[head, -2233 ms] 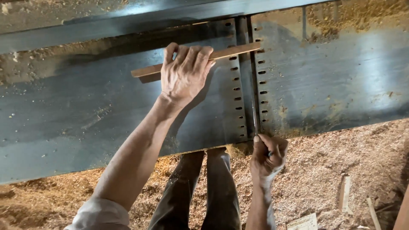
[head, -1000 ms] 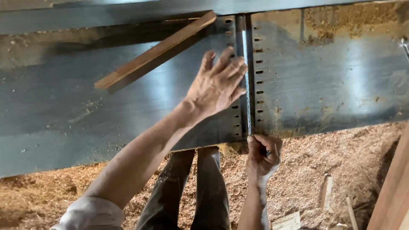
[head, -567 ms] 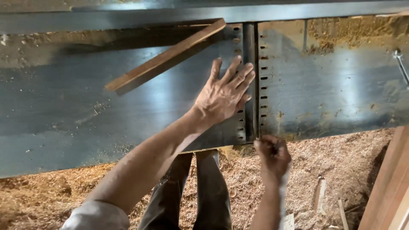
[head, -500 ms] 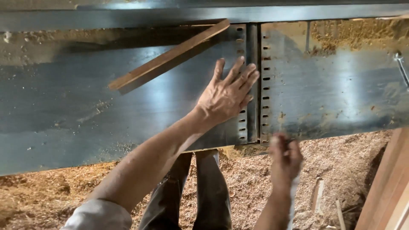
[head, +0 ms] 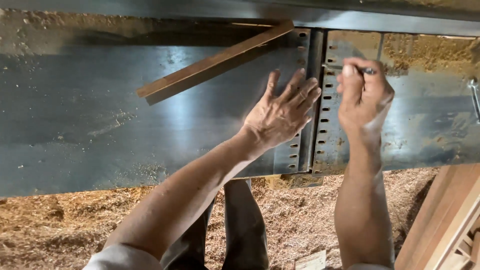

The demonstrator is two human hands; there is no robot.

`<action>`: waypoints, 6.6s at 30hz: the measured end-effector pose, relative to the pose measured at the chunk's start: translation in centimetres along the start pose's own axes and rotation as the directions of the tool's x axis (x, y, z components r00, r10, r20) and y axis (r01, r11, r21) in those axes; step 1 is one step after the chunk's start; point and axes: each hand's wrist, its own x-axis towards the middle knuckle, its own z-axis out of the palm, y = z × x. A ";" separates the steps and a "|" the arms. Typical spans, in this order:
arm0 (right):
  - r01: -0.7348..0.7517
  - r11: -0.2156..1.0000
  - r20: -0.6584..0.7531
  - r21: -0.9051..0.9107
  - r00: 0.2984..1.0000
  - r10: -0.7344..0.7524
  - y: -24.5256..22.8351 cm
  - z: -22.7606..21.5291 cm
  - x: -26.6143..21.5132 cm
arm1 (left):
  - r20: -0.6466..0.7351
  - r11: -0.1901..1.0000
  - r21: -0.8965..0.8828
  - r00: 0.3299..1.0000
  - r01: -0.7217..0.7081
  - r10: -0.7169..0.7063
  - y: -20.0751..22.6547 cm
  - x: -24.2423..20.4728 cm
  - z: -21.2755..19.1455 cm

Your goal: The person uses a wrench to tighten bolts on a metal frame with slotted holes, while holding a wooden stick against the frame. The person repeatedly tightens and checks the bolts along the frame.

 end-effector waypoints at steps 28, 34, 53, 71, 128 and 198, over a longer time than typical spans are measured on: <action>0.213 0.977 -0.061 -0.020 0.975 -0.214 1.4 2.1 2.7 | -0.003 0.998 0.052 1.000 0.024 -0.024 -0.3 0.5 1.7; 0.178 0.981 -0.051 -0.072 0.982 -0.182 1.8 2.6 2.7 | -0.053 0.998 0.051 0.998 0.029 -0.026 -0.4 0.5 1.8; 0.209 0.974 -0.136 -0.088 0.966 -0.220 4.8 3.0 1.6 | -0.085 1.000 0.021 0.996 0.016 -0.015 -0.3 0.3 0.1; -0.282 0.911 -0.237 0.301 0.903 0.358 3.3 2.8 -1.7 | -0.176 0.999 0.038 0.983 -0.039 0.045 -0.3 0.7 -1.2; -0.112 0.969 -0.133 -0.221 0.988 0.084 4.2 3.8 -6.4 | -0.228 0.996 0.063 0.971 -0.058 0.071 0.0 0.9 -0.9; -0.353 0.871 -0.388 0.343 0.791 0.473 -3.9 2.9 -19.9 | -0.132 0.995 0.098 0.991 -0.005 0.018 0.7 0.8 0.3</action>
